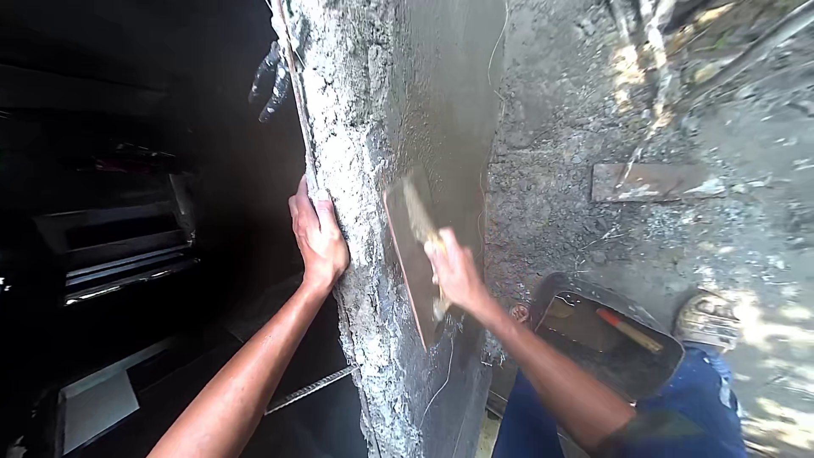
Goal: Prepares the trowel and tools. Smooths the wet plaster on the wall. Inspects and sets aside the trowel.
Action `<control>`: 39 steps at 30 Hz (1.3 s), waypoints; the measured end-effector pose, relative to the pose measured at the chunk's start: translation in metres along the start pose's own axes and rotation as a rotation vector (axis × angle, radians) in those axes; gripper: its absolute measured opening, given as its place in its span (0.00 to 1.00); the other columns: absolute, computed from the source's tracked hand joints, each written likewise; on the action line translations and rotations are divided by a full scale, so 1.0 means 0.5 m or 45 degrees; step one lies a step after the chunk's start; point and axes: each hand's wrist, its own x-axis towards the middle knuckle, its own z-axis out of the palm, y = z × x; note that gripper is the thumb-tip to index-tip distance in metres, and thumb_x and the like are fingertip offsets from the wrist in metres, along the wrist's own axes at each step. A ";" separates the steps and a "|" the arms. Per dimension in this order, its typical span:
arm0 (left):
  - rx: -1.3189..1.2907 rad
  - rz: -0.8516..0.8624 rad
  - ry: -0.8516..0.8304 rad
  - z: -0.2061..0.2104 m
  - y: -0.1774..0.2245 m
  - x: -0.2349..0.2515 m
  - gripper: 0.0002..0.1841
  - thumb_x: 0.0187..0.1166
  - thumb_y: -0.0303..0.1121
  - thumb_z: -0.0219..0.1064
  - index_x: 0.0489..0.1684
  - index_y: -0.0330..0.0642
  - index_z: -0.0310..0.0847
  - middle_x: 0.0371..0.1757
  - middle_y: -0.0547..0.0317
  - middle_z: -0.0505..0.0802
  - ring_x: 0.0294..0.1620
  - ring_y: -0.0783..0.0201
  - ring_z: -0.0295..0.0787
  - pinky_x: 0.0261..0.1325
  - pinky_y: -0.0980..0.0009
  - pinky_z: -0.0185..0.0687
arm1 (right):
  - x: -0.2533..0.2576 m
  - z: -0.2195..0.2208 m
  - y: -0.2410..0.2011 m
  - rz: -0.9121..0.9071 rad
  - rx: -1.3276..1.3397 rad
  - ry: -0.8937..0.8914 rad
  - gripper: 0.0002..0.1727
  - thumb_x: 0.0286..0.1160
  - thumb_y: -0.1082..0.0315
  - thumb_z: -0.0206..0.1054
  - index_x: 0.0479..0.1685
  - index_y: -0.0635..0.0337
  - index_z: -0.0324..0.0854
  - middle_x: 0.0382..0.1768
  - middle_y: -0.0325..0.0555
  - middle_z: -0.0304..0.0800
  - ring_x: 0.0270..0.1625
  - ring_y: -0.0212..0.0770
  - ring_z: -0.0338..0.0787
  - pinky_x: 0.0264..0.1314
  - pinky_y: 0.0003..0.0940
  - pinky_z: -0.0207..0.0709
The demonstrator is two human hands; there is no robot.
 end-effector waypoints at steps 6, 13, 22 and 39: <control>0.010 -0.026 0.043 0.012 -0.008 0.024 0.31 0.93 0.51 0.36 0.92 0.51 0.58 0.79 0.49 0.78 0.77 0.57 0.75 0.78 0.53 0.71 | 0.089 -0.037 0.205 0.543 0.001 0.054 0.28 0.94 0.47 0.48 0.74 0.61 0.72 0.33 0.53 0.88 0.32 0.48 0.92 0.42 0.52 0.90; 0.004 -0.008 -0.018 0.001 -0.001 0.008 0.32 0.92 0.55 0.34 0.93 0.54 0.57 0.84 0.52 0.74 0.82 0.56 0.72 0.81 0.50 0.69 | 0.199 -0.073 -0.020 0.134 -0.007 0.096 0.24 0.92 0.44 0.49 0.69 0.51 0.71 0.25 0.46 0.85 0.22 0.46 0.89 0.28 0.51 0.90; 0.027 -0.015 0.026 0.010 0.000 0.021 0.31 0.93 0.53 0.34 0.92 0.52 0.59 0.80 0.50 0.77 0.79 0.57 0.74 0.80 0.53 0.70 | 0.052 -0.039 0.238 0.520 -0.009 0.028 0.28 0.94 0.47 0.48 0.73 0.63 0.72 0.34 0.53 0.89 0.33 0.49 0.92 0.44 0.52 0.89; 0.000 -0.018 0.049 0.014 -0.003 0.024 0.33 0.92 0.55 0.32 0.91 0.52 0.60 0.82 0.52 0.77 0.81 0.61 0.73 0.83 0.55 0.67 | 0.043 -0.026 0.226 0.454 -0.023 0.034 0.28 0.93 0.47 0.49 0.72 0.62 0.73 0.33 0.52 0.89 0.33 0.48 0.92 0.43 0.51 0.90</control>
